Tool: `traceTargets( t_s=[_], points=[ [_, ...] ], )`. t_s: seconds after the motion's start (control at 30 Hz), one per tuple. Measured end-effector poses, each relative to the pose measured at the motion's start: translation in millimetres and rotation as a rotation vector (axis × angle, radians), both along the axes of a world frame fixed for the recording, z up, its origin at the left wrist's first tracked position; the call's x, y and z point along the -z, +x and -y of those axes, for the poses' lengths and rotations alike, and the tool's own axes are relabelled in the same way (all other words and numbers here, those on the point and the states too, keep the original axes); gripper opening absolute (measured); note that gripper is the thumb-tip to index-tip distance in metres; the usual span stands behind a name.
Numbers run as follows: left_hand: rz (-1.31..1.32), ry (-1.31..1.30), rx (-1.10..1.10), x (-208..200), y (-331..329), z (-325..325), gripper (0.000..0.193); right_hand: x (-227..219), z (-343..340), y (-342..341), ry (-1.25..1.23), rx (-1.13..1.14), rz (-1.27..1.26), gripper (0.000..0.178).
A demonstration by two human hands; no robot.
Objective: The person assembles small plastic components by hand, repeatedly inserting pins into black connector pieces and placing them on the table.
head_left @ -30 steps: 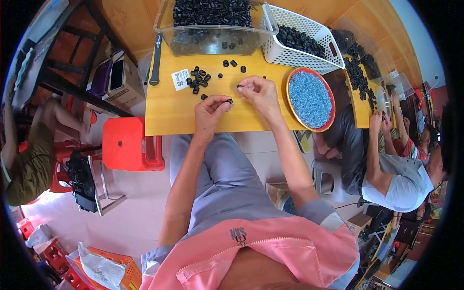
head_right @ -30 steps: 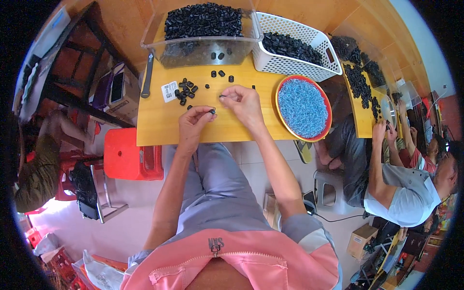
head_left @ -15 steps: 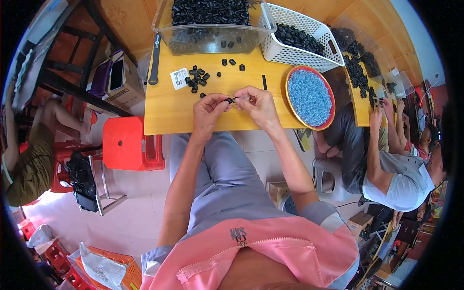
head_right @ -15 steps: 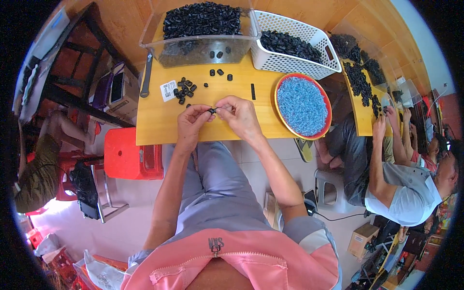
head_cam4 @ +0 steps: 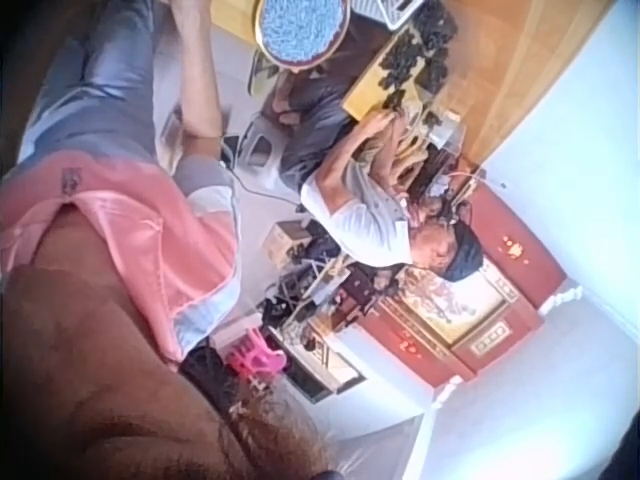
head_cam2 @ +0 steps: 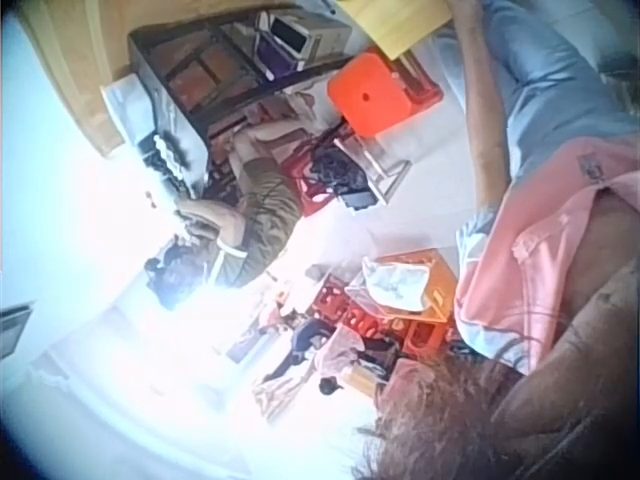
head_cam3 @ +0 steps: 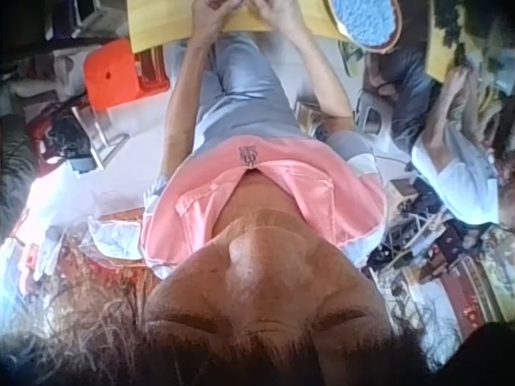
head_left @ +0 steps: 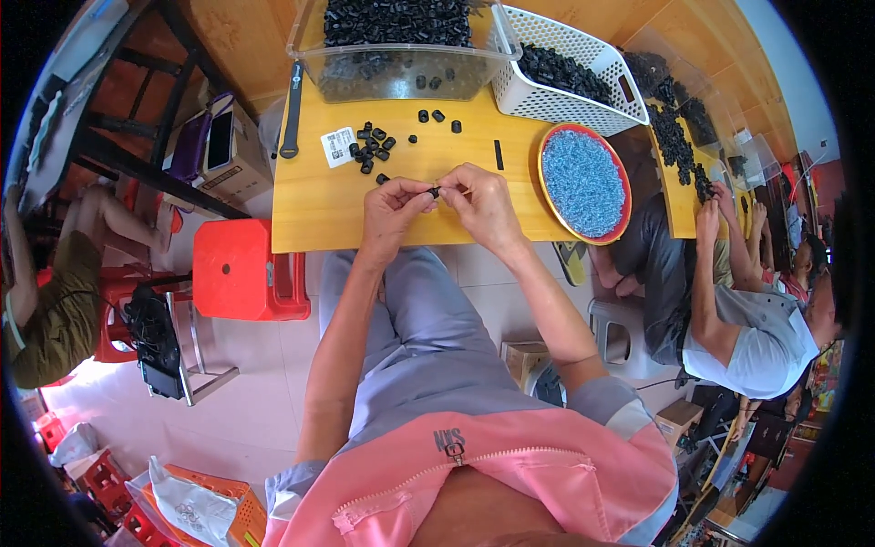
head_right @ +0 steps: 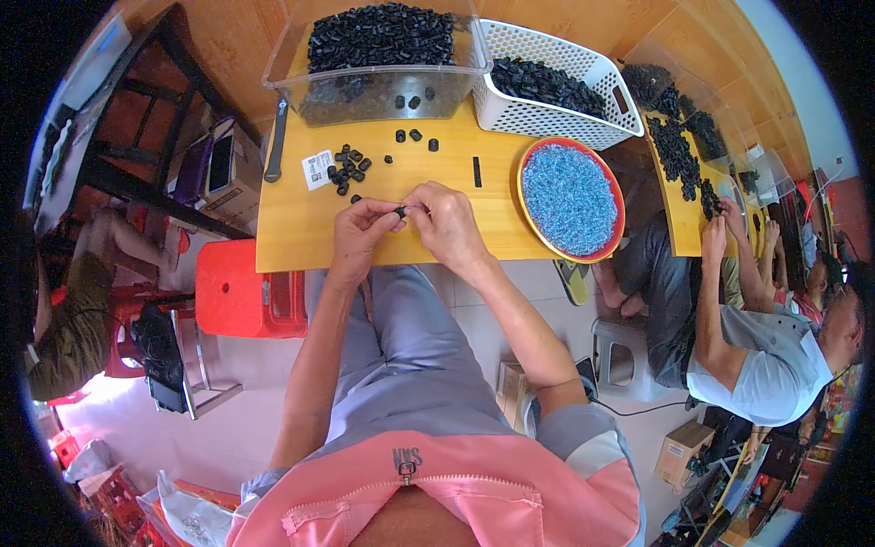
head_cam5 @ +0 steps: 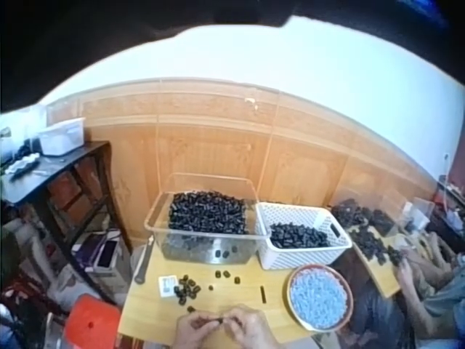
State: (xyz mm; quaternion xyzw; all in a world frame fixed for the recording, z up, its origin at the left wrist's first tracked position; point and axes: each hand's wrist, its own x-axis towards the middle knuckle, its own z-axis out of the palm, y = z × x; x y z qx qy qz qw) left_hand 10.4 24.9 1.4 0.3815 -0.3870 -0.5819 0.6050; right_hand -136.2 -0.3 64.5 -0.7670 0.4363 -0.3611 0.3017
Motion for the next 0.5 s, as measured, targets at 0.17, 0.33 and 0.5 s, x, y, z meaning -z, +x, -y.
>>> traceTargets(
  t_s=[0.17, 0.33, 0.5],
  points=[
    [0.022, 0.006, 0.014, -2, 1, 0, 0.011, 9, 0, 3, -0.060, 0.044, -0.045, 0.004],
    [0.020, -0.008, 0.007, -1, -3, 1, 0.007, 12, 3, 3, 0.012, 0.029, 0.003, 0.004],
    [0.135, 0.008, -0.048, 3, -13, 5, 0.006, 20, 3, 2, -0.067, 0.045, -0.043, 0.005]
  ],
)
